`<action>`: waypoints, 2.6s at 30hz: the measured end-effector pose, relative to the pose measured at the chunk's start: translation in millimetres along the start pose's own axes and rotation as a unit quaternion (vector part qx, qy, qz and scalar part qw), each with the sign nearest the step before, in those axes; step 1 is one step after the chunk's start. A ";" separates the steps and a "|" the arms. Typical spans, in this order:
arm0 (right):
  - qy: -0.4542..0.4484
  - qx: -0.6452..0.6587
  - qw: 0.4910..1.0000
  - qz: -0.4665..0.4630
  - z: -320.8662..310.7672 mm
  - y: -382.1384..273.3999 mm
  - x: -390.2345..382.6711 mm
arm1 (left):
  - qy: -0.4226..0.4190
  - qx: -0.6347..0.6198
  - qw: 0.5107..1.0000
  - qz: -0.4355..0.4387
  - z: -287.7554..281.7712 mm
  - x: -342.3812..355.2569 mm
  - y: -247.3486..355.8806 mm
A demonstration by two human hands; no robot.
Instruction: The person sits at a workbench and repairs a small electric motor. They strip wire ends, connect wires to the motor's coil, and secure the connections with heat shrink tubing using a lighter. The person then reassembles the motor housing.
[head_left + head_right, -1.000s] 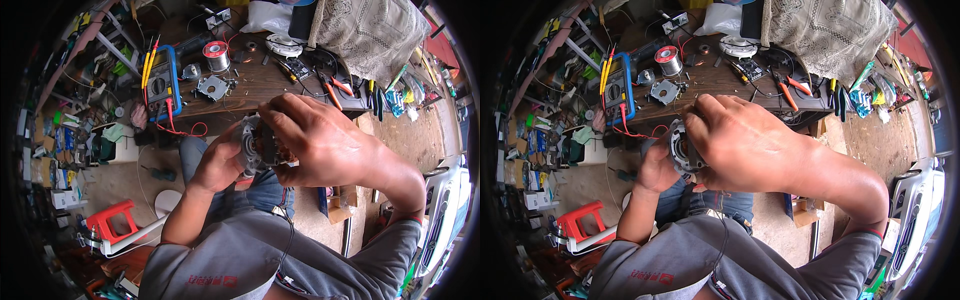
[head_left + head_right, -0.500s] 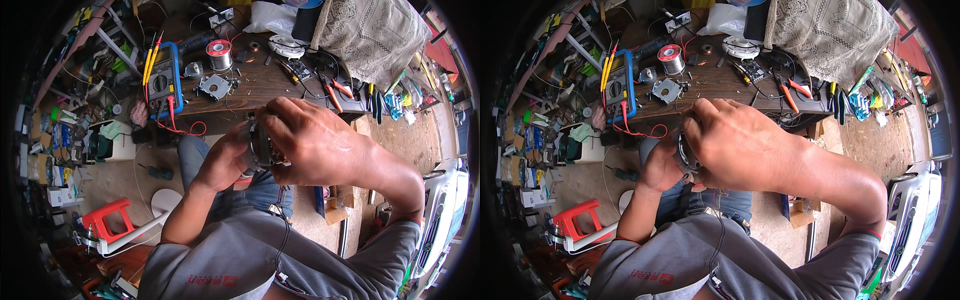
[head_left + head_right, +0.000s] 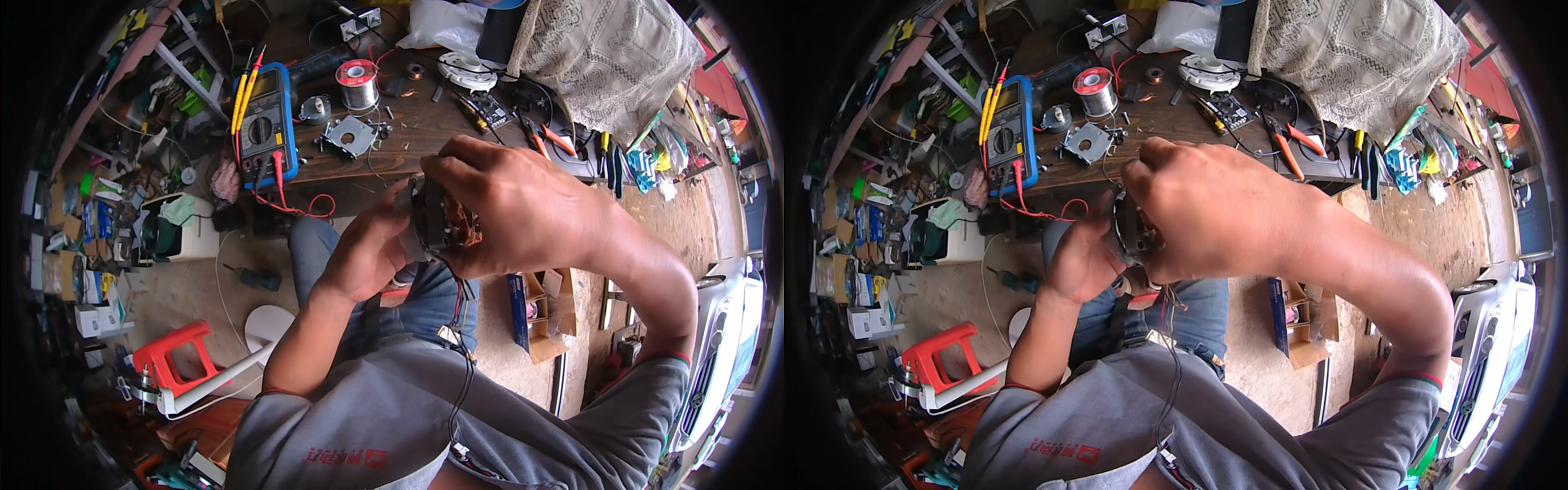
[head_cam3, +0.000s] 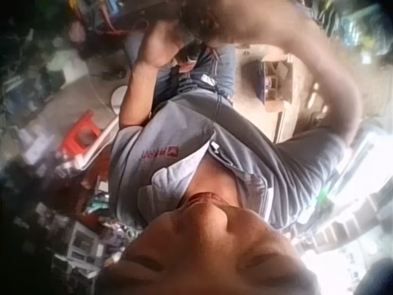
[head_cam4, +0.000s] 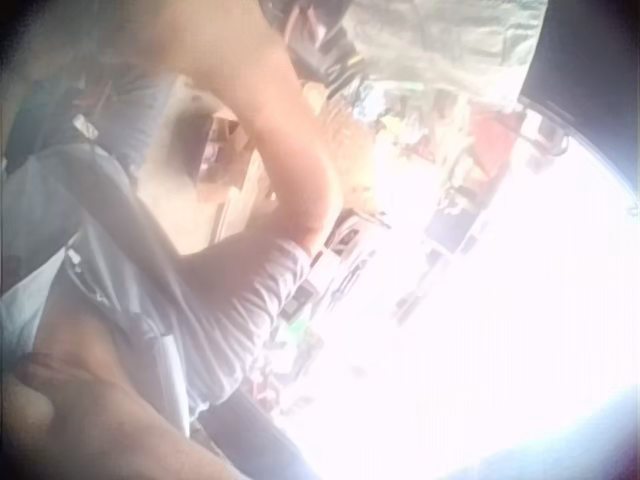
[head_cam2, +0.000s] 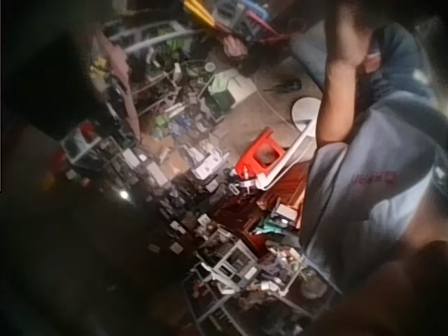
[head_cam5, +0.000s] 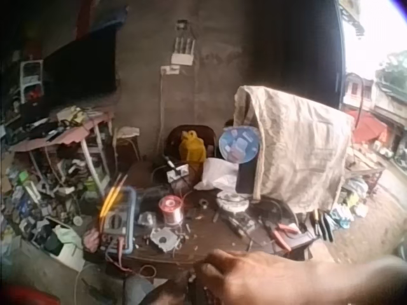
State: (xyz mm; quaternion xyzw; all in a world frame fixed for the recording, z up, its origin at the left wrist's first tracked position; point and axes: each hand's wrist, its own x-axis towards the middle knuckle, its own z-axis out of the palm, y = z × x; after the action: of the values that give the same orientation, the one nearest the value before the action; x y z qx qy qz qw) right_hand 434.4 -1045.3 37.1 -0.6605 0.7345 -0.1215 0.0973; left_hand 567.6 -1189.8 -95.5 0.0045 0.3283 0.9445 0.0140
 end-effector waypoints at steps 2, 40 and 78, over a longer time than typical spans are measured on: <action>-0.028 0.002 1.000 0.012 -3.0 0.3 5.5 | -0.016 -0.010 1.000 0.007 1.2 0.7 2.4; 0.263 0.524 0.774 0.240 114.3 -44.3 -51.4 | 0.041 -0.049 0.984 0.167 2.7 5.1 -17.4; 0.504 0.329 0.771 0.206 143.3 -33.0 -49.5 | 0.118 -0.003 0.973 0.197 26.8 47.1 -46.7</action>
State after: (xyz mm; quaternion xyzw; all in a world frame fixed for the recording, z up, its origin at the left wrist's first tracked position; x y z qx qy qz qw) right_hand 514.5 -1006.5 -90.0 -0.2647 0.7121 -0.6481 -0.0527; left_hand 522.1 -1135.2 -103.5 -0.0422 0.3171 0.9236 -0.2111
